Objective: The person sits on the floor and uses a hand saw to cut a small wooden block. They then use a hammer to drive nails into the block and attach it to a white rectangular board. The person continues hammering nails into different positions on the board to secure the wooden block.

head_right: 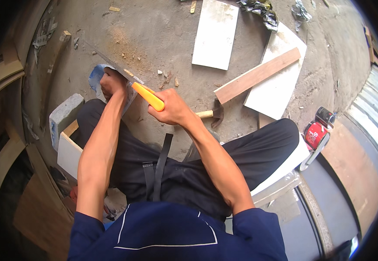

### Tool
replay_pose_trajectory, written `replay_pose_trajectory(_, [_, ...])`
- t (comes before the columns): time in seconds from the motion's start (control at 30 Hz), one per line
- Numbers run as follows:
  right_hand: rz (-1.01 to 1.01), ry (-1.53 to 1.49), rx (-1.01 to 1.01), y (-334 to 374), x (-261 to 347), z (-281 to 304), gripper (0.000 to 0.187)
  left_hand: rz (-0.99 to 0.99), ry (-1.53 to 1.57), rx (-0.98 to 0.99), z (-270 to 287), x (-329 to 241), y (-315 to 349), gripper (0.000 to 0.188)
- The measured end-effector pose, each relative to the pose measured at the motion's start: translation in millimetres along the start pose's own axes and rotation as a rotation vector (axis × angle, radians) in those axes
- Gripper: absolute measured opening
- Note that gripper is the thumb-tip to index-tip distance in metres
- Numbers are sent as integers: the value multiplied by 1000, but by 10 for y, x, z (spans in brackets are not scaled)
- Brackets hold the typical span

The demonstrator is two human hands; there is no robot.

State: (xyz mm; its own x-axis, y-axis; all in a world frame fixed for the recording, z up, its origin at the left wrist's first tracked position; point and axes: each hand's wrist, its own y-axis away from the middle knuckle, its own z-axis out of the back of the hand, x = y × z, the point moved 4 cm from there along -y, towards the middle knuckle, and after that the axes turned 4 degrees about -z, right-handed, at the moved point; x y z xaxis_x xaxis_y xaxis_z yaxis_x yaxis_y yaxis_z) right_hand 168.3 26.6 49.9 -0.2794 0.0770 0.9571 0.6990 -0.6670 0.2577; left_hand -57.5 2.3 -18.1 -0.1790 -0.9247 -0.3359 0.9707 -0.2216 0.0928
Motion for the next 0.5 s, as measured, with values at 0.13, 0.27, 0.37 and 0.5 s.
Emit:
replay_pose_trajectory(0.13, [42, 23, -45, 22, 33, -67, 19, -35, 60, 23, 42, -78, 54, 58])
replay_pose_trajectory(0.27, [8, -1, -47, -87, 4, -94, 18, -6, -47, -1, -17, -67, -3, 59])
replay_pose_trajectory(0.37, [-24, -56, -16, 132, 76, -52, 18, -22, -56, -45, -85, 63, -82, 59])
replay_pose_trajectory(0.5, [38, -37, -84, 114, 67, -99, 17, -39, -47, -43, -17, -64, 11, 59])
